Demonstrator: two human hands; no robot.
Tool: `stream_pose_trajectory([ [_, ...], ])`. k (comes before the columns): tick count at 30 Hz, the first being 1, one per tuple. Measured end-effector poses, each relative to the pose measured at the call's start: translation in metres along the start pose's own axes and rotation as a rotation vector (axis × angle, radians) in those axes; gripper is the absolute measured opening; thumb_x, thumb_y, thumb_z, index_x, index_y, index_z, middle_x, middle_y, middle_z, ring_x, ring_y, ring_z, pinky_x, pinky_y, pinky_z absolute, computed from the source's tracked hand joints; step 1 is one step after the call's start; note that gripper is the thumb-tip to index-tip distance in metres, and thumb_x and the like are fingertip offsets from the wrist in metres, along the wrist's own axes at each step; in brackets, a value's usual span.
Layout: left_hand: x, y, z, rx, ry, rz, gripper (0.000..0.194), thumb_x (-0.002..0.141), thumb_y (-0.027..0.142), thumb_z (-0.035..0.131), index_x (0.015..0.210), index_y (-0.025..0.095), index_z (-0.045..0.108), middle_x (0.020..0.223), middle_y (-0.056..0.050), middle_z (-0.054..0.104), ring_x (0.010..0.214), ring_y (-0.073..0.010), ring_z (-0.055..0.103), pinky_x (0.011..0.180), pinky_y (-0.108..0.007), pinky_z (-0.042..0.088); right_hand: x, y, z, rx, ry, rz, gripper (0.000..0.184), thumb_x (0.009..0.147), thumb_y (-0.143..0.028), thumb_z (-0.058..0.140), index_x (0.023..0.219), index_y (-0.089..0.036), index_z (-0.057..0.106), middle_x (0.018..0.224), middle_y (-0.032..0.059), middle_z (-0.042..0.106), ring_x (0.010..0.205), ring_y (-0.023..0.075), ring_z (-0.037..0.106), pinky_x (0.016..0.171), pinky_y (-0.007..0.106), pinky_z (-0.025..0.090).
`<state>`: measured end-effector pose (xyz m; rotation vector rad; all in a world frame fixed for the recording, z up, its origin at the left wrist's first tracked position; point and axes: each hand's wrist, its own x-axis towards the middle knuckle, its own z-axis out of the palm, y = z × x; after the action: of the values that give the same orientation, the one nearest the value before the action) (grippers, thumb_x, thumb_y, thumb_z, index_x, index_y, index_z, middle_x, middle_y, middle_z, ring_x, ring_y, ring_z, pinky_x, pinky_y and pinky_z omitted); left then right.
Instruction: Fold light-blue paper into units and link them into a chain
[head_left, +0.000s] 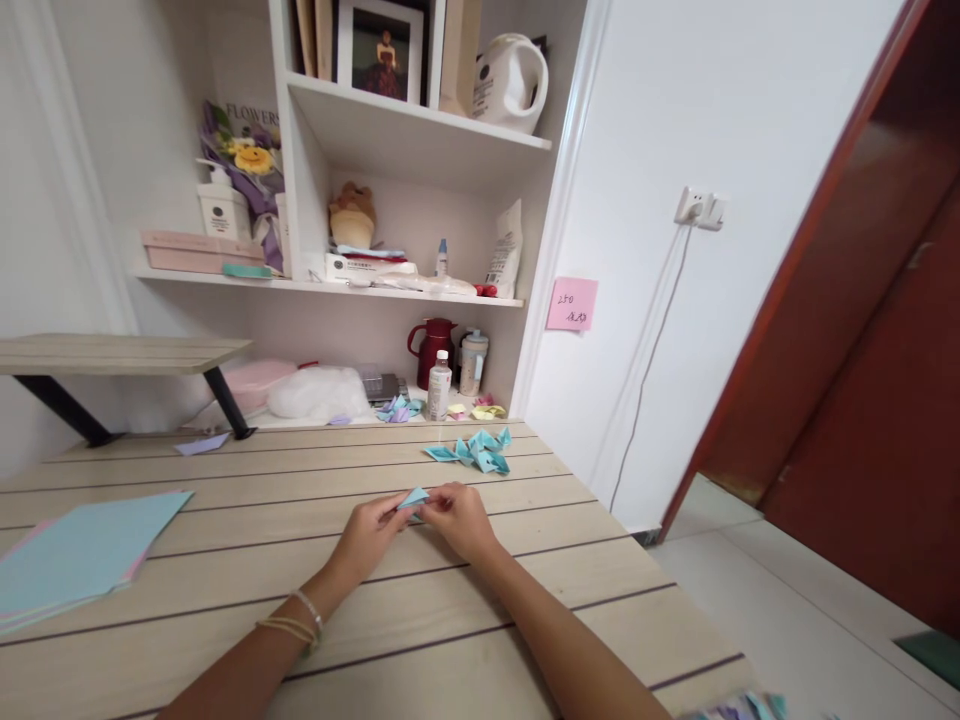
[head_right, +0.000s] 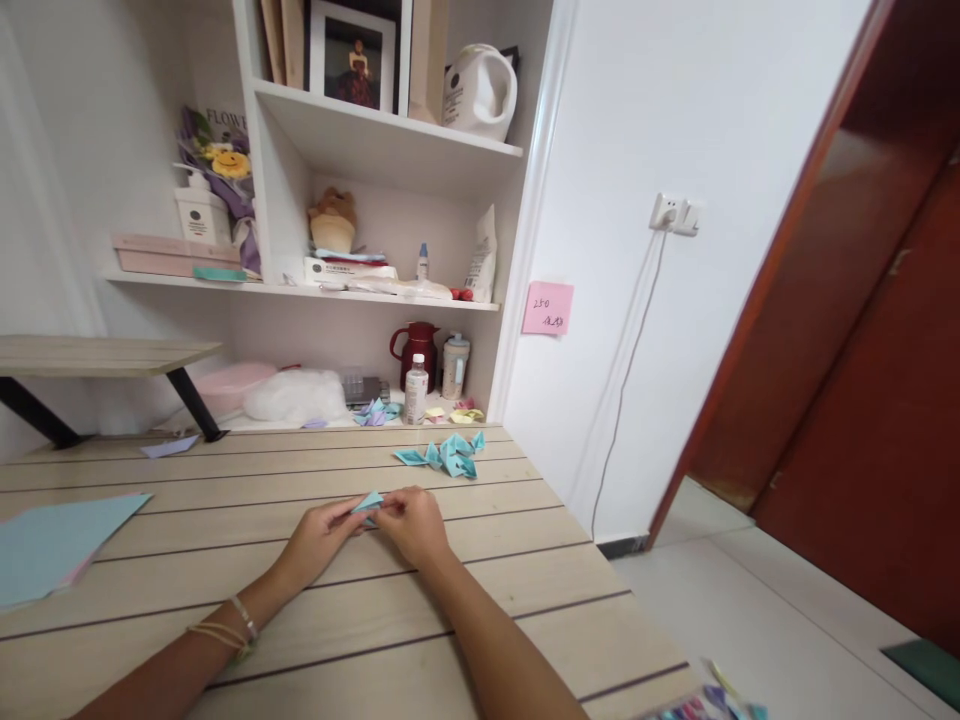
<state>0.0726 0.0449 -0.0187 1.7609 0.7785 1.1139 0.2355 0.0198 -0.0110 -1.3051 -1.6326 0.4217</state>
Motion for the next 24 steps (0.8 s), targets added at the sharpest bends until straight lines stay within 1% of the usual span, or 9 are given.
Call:
stream_pose_trajectory([
  [3,0.0002,-0.0030,0.0025,-0.047,0.001,-0.058,0.037,0.070,0.036,0.062,0.101,0.017,0.066,0.102,-0.005,0.068,0.082,-0.0239,0.066,0.073,-0.037,0.055,-0.0013,-0.0033,0.0009,-0.194,0.013,-0.073,0.011,0.068,-0.027,0.062,0.065,-0.018,0.067,0.060,0.0013,0.061,0.062,0.0140,0.051,0.060,0.023,0.036],
  [7,0.0008,-0.0038,0.0031,-0.096,0.018,-0.076,0.035,0.068,0.034,0.066,0.097,0.015,0.068,0.100,-0.005,0.069,0.088,-0.0251,0.065,0.079,-0.037,0.053,-0.0031,-0.0039,0.0004,-0.322,-0.016,-0.116,0.012,0.075,-0.028,0.058,0.074,-0.019,0.066,0.068,0.0024,0.061,0.066,0.0144,0.052,0.061,0.023,0.035],
  [12,0.0003,-0.0008,0.0020,-0.090,0.029,-0.071,0.045,0.066,0.031,0.067,0.108,0.013,0.062,0.103,-0.007,0.067,0.091,-0.0252,0.064,0.084,-0.039,0.050,-0.0059,-0.0044,-0.0021,-0.437,-0.002,-0.161,0.013,0.079,-0.029,0.055,0.076,-0.019,0.063,0.076,0.0031,0.060,0.074,0.0156,0.054,0.062,0.023,0.035],
  [17,-0.0005,-0.0013,0.0012,-0.052,-0.015,-0.067,0.057,0.067,0.029,0.067,0.119,0.009,0.052,0.084,-0.007,0.072,0.080,-0.0222,0.066,0.084,-0.040,0.049,-0.0071,-0.0053,-0.0029,-0.434,0.046,-0.161,0.015,0.081,-0.031,0.053,0.077,-0.020,0.063,0.076,0.0029,0.061,0.070,0.0147,0.055,0.059,0.023,0.035],
  [18,-0.0005,-0.0026,0.0011,-0.053,-0.022,-0.068,0.057,0.068,0.028,0.066,0.120,0.010,0.051,0.084,-0.007,0.072,0.079,-0.0219,0.066,0.084,-0.040,0.049,-0.0068,-0.0048,-0.0031,-0.417,0.045,-0.154,0.016,0.081,-0.032,0.054,0.077,-0.020,0.064,0.075,0.0029,0.062,0.068,0.0145,0.055,0.059,0.023,0.035],
  [19,-0.0005,-0.0041,0.0010,-0.063,-0.025,-0.068,0.057,0.068,0.028,0.066,0.120,0.010,0.051,0.087,-0.007,0.072,0.081,-0.0219,0.066,0.085,-0.040,0.049,-0.0064,-0.0040,-0.0033,-0.396,0.038,-0.150,0.017,0.080,-0.033,0.054,0.076,-0.020,0.064,0.074,0.0029,0.062,0.067,0.0142,0.055,0.059,0.023,0.035],
  [22,-0.0005,-0.0071,0.0005,-0.109,-0.016,-0.066,0.050,0.069,0.030,0.064,0.116,0.015,0.055,0.106,-0.007,0.066,0.086,-0.0225,0.065,0.084,-0.040,0.049,-0.0053,-0.0017,-0.0036,-0.322,0.010,-0.164,0.017,0.079,-0.033,0.056,0.076,-0.019,0.066,0.071,0.0033,0.064,0.065,0.0141,0.056,0.060,0.023,0.037],
  [24,-0.0006,-0.0057,-0.0005,-0.107,-0.002,-0.045,0.045,0.071,0.031,0.062,0.114,0.017,0.057,0.111,-0.005,0.063,0.088,-0.0232,0.064,0.083,-0.040,0.050,-0.0051,-0.0012,-0.0031,-0.275,0.008,-0.170,0.016,0.078,-0.032,0.057,0.077,-0.019,0.067,0.070,0.0032,0.065,0.064,0.0140,0.056,0.061,0.023,0.039],
])
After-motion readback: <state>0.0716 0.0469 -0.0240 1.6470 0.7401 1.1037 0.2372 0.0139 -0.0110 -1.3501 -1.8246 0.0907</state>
